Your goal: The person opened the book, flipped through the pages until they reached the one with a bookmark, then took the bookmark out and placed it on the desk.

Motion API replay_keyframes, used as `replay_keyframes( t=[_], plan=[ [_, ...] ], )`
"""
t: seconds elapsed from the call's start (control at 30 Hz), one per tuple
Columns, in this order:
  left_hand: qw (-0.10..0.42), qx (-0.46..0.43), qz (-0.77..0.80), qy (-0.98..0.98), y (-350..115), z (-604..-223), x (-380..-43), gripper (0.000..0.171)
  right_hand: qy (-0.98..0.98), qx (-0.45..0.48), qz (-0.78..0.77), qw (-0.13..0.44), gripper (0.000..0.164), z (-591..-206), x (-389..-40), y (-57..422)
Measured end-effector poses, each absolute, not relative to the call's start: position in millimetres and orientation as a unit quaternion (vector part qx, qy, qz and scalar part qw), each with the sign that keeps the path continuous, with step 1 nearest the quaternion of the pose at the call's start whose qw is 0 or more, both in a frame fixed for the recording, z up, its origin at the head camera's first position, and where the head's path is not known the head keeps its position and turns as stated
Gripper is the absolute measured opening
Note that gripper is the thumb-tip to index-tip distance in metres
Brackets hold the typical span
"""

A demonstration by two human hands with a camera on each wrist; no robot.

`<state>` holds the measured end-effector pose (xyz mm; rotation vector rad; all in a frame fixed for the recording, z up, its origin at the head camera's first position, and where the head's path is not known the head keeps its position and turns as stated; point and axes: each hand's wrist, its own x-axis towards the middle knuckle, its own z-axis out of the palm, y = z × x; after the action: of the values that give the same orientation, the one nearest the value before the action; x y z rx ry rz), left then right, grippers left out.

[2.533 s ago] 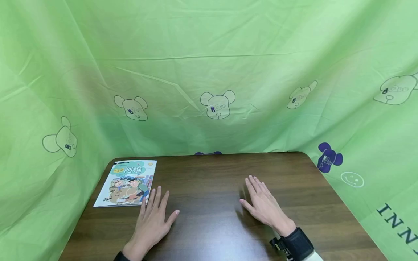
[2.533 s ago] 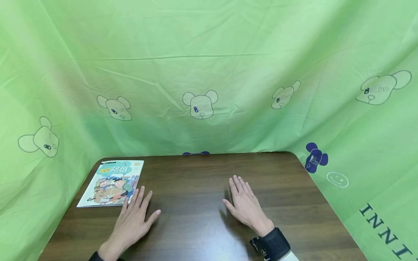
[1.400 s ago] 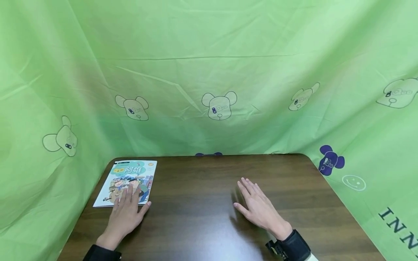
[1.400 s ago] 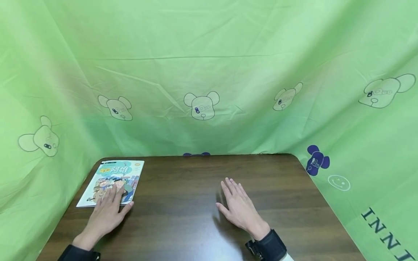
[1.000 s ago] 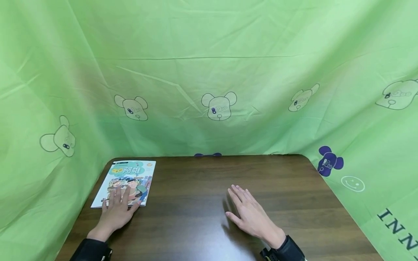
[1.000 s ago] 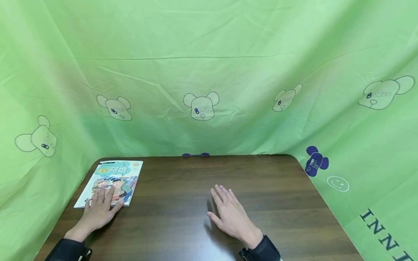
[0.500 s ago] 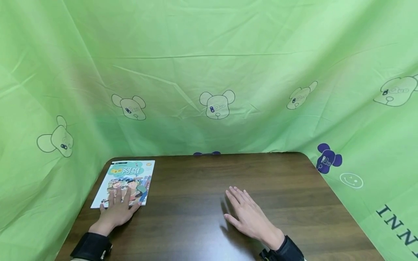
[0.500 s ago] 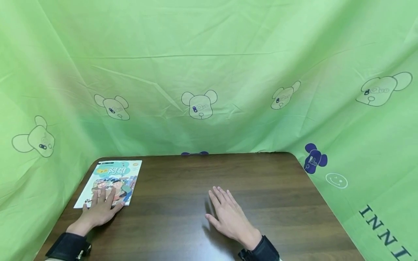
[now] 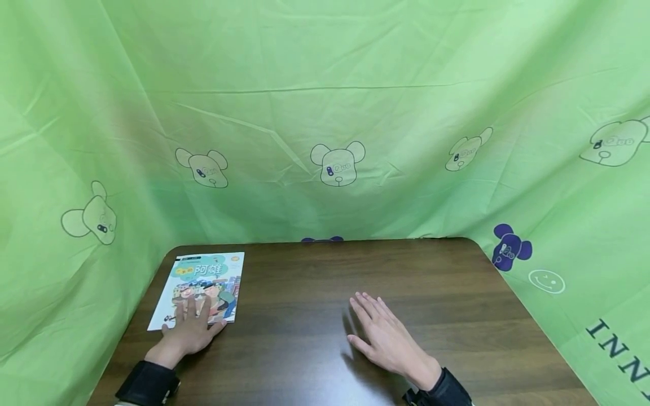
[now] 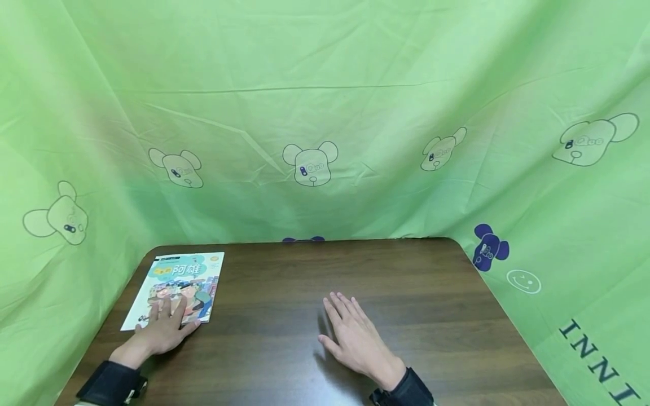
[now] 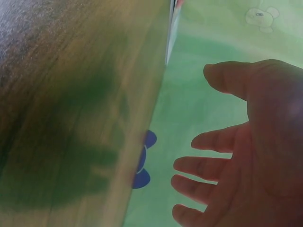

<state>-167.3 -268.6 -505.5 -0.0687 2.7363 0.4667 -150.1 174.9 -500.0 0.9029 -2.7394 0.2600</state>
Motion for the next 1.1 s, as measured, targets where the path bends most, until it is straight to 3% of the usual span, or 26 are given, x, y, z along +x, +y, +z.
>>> replay_keyframes(
  t=[0.43,1.1],
  plan=[
    [0.191,-0.004,0.135,0.972,-224,-498,-146,0.085,-0.938,0.312,0.089,0.121,0.074,-503,-151,173],
    [0.174,0.047,0.115,0.977,-133,-492,-115,0.079,-0.934,0.333,0.093,0.093,0.076,-503,-157,164]
  ],
)
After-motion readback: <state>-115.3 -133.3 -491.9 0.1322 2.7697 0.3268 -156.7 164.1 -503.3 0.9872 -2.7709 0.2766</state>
